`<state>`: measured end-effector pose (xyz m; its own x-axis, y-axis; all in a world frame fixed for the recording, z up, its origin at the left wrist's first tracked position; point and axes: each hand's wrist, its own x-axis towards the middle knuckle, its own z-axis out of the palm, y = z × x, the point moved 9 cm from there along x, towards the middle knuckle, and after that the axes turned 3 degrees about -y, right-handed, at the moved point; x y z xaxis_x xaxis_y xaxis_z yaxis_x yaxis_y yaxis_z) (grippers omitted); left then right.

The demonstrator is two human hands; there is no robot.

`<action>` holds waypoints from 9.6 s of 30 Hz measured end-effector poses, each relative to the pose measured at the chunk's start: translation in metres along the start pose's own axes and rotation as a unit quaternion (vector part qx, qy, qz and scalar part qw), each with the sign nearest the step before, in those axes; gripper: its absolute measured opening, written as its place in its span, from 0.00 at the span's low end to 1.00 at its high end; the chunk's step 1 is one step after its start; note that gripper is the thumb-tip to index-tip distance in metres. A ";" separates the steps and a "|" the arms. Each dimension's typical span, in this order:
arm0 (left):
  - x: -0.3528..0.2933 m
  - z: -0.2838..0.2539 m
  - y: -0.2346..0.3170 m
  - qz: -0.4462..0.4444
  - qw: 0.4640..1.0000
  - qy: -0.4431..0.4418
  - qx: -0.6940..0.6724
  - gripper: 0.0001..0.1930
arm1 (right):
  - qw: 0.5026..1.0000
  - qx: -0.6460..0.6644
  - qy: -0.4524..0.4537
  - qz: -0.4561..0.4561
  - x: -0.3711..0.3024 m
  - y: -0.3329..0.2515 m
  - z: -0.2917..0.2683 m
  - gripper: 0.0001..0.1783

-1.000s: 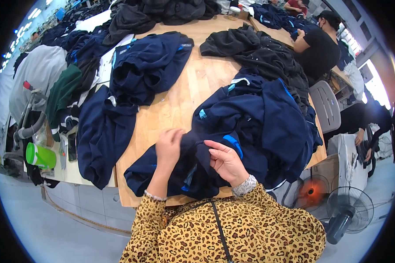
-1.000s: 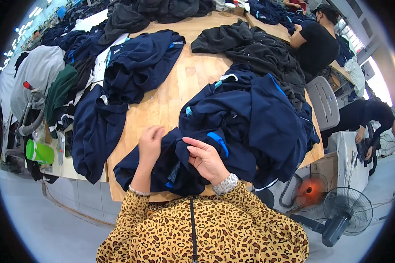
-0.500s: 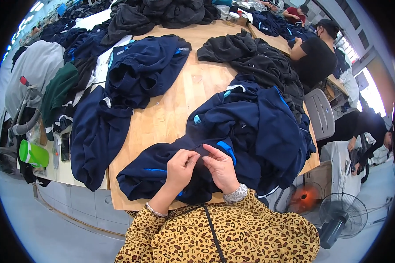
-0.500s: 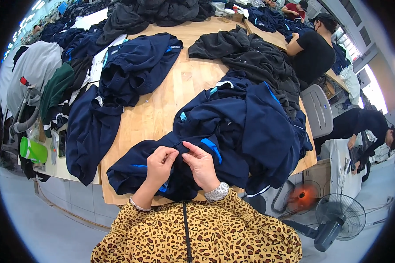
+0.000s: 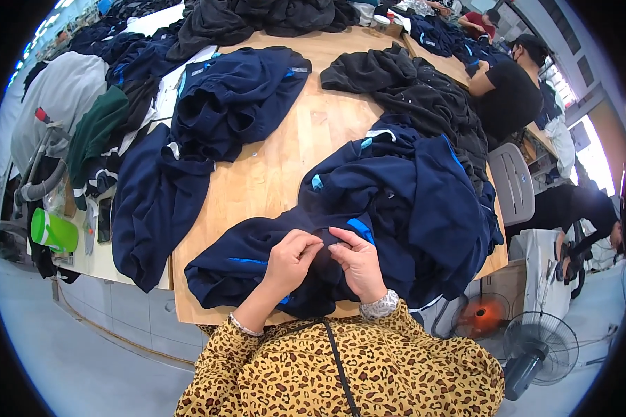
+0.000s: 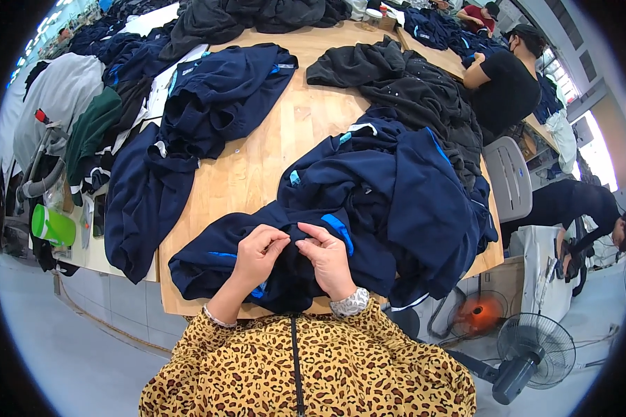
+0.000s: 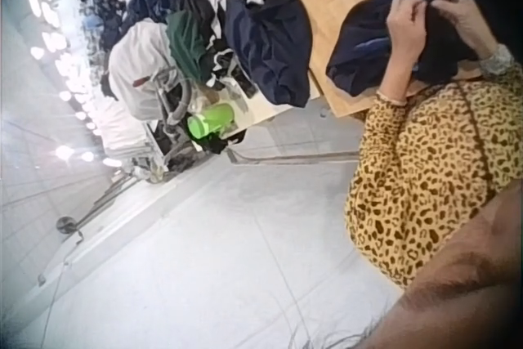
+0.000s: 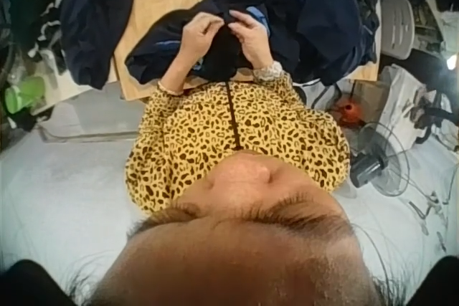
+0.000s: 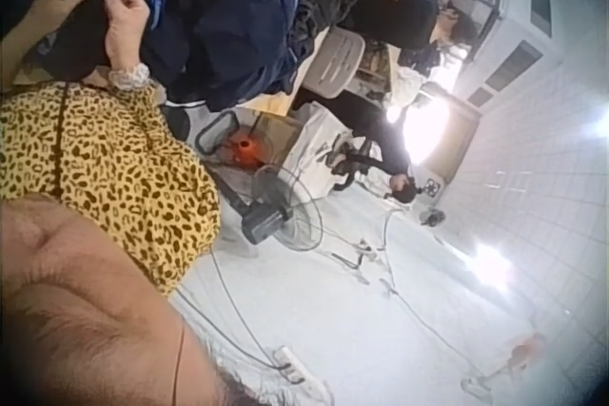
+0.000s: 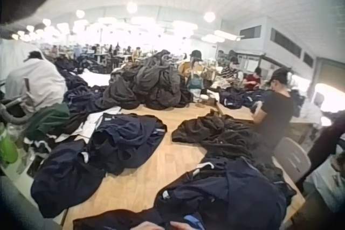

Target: The recorder uses thread nippers to trim loose threads from navy blue garments and inspects them for quality.

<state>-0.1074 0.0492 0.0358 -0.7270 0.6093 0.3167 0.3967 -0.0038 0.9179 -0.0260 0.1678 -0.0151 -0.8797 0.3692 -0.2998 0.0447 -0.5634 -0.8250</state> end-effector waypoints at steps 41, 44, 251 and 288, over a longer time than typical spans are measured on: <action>-0.012 -0.001 -0.025 -0.257 0.943 -0.095 -0.189 0.11 | 0.969 -0.207 -0.129 -0.043 0.005 -0.004 0.018 0.06; -0.017 -0.008 -0.031 -0.269 0.940 -0.099 -0.188 0.16 | 0.984 -0.134 -0.116 0.019 0.006 0.004 0.015 0.06; 0.009 0.013 -0.057 -0.256 0.938 -0.055 -0.226 0.14 | 0.984 0.063 -0.110 0.123 -0.018 0.015 0.031 0.27; -0.003 0.005 -0.057 -0.307 0.910 -0.100 -0.259 0.06 | 0.990 0.018 -0.133 0.044 -0.004 -0.018 0.005 0.35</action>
<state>-0.1247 0.0520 -0.0187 -0.5852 0.7549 -0.2960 -0.4051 0.0440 0.9132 -0.0257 0.1722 0.0033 -0.9669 0.1115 -0.2295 0.1151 -0.6119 -0.7825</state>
